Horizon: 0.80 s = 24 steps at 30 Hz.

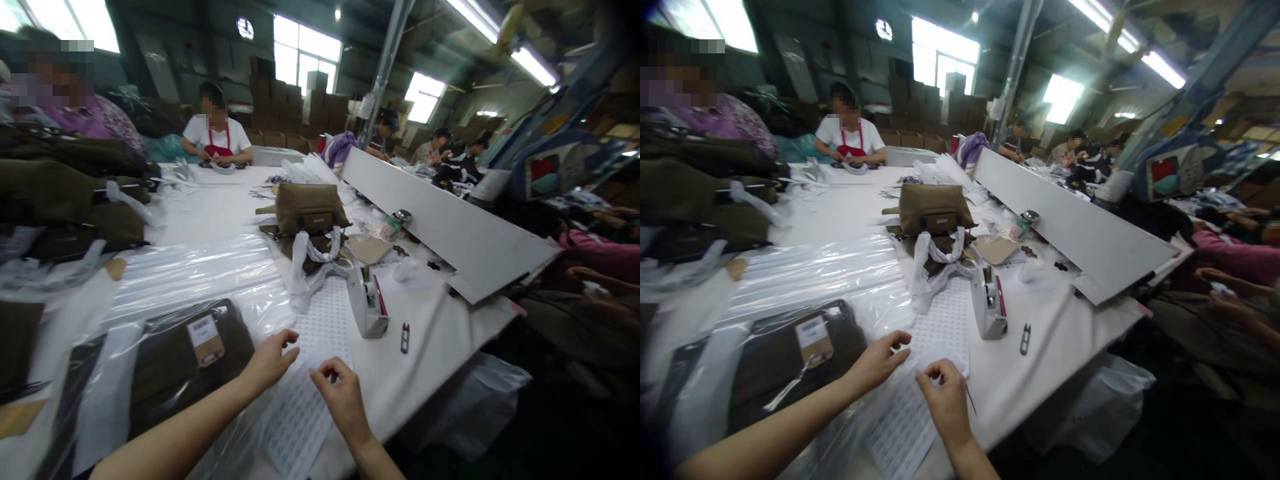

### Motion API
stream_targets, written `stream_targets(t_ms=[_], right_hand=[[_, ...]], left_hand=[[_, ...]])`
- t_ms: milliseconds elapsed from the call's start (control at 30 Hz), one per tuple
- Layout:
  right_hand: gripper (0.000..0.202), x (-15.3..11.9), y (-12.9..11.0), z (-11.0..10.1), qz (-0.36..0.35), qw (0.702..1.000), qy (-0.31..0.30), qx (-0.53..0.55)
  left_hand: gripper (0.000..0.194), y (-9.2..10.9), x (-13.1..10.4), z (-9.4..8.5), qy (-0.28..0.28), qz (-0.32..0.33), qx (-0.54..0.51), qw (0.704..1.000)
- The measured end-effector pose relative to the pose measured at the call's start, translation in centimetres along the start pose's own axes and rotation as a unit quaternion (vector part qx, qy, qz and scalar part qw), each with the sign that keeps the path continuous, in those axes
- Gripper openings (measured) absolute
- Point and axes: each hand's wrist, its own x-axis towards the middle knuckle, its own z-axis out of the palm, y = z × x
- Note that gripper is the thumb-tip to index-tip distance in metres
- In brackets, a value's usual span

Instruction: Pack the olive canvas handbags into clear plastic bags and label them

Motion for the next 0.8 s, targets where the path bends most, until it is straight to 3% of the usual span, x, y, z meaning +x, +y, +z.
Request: stream_targets(t_ms=[67, 167, 267, 367, 500, 600, 700, 800], right_hand=[[0.02, 0.8, -1.5, 0.6, 0.073, 0.989, -0.037, 0.124], [0.024, 2.1, -4.7, 3.4, 0.114, 0.96, -0.115, 0.227], [0.026, 3.0, -9.3, 8.5, 0.129, 0.93, -0.231, 0.256], [0.025, 3.4, -14.3, 15.5, 0.133, 0.898, -0.342, 0.244], [0.016, 3.8, -19.4, 25.1, 0.156, 0.885, -0.409, 0.159], [0.02, 4.4, -20.9, 30.1, 0.185, 0.885, -0.415, 0.098], [0.024, 4.9, -21.1, 32.4, 0.222, 0.883, -0.41, 0.044], [0.024, 5.3, -20.9, 33.0, 0.244, 0.878, -0.411, 0.004]], left_hand=[[0.02, 0.5, -3.1, -2.7, 0.028, 0.063, 0.02, 0.997], [0.014, -0.5, -9.2, -6.5, 0.068, 0.177, 0.088, 0.978], [0.018, -3.7, -14.8, -9.5, 0.168, 0.239, 0.171, 0.941], [0.02, -8.0, -18.6, -12.5, 0.299, 0.218, 0.241, 0.897], [0.019, -12.6, -20.9, -15.9, 0.399, 0.168, 0.266, 0.861], [0.015, -14.7, -21.4, -17.7, 0.432, 0.157, 0.254, 0.851], [0.016, -16.2, -21.1, -19.2, 0.466, 0.152, 0.241, 0.838], [0.018, -17.5, -20.2, -20.6, 0.481, 0.149, 0.233, 0.832]])
